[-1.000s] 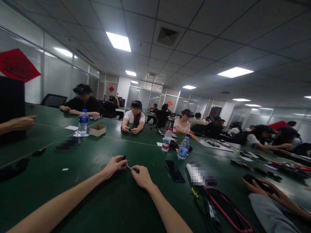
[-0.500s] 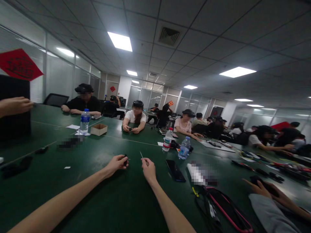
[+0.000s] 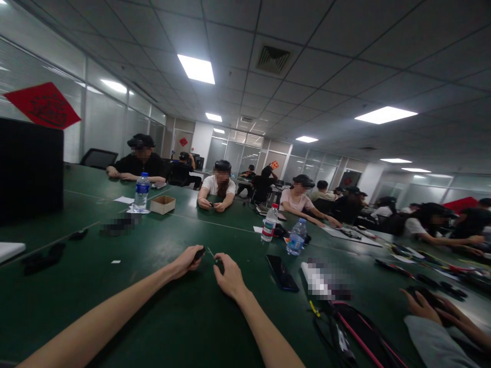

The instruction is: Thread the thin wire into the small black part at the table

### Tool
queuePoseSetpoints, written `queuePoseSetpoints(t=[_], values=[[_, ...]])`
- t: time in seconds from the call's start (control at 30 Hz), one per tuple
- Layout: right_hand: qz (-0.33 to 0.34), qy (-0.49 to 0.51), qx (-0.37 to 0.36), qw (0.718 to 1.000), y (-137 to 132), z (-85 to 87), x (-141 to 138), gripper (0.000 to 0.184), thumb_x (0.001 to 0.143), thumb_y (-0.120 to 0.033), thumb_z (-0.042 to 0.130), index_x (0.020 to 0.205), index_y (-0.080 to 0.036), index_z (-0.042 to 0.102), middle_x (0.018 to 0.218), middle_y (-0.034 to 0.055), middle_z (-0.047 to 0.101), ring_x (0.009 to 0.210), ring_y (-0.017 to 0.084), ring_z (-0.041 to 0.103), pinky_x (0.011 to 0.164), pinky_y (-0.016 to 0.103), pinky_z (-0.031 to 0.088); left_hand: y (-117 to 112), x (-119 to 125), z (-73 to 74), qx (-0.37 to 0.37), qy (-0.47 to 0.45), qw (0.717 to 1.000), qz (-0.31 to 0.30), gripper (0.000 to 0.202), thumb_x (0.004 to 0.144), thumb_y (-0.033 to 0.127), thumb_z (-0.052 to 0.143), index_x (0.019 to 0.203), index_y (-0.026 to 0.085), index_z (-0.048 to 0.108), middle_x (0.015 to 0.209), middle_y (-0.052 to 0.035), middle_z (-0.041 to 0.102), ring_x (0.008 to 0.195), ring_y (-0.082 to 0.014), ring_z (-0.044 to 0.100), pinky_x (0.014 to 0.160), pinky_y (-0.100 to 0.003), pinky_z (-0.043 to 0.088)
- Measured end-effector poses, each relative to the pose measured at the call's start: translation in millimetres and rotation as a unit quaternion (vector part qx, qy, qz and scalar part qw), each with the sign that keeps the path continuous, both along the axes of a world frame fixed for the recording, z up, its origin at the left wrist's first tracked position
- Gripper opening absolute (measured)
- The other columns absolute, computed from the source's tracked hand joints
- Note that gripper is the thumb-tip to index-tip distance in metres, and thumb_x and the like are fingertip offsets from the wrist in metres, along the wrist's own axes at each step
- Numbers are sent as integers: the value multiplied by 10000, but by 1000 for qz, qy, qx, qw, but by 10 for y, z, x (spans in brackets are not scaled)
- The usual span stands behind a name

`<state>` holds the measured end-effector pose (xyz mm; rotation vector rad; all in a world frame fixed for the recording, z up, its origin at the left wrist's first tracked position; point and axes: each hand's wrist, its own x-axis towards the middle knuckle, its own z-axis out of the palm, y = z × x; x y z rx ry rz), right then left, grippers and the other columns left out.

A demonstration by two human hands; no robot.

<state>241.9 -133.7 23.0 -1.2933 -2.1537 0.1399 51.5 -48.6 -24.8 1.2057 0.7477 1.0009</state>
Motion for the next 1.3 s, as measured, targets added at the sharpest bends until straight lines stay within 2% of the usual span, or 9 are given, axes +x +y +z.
queuePoseSetpoints(t=[0.2,0.33,0.47,0.77,0.97,1.1,1.3], values=[[10,-30,-11,999,-58,54,-49,264,901,-239,431,1130,-243,561,1080,49,593,981,166,561,853,261,425,-21,-14,30,-19,-3,1000,-21,379,790,550,459,780,172,488,457,106,278,350,-48,214,383,-186,112],[11,-40,-23,999,-41,35,-53,280,894,-240,445,1144,-235,569,1096,50,610,999,171,566,868,267,420,-73,-21,94,-9,-6,999,-42,391,799,520,459,889,151,550,463,110,240,359,-46,177,384,-187,91],[16,-40,-15,999,-5,-9,-47,278,888,-252,448,1131,-229,581,1092,48,630,979,170,580,851,266,420,-120,-27,146,-8,-8,999,-36,389,795,478,479,985,149,565,472,112,222,366,-43,152,386,-183,78],[7,-49,-40,998,-35,27,-50,282,894,-284,451,1140,-241,584,1097,44,636,974,177,593,817,269,432,-94,-40,122,-18,-10,999,-32,353,792,471,483,939,159,556,453,113,208,351,-46,162,386,-180,81],[-16,-63,-57,996,-50,41,-65,305,927,-396,400,1120,-264,595,1038,35,651,899,174,606,747,268,438,-88,-38,111,-15,11,999,-26,419,796,545,457,939,161,544,467,111,232,354,-43,166,393,-178,77],[-34,-90,-47,994,-54,64,-62,334,941,-429,363,1136,-284,592,1052,30,646,902,167,599,747,265,431,-97,-39,111,-2,29,999,-17,410,791,537,469,934,160,544,474,109,240,360,-44,178,396,-173,76],[-41,-147,-18,988,-43,83,-18,318,921,-421,417,1187,-330,564,1024,29,636,875,171,594,721,268,434,-107,-67,132,4,45,999,-23,393,797,523,481,935,161,551,462,105,256,358,-43,173,388,-179,66]])
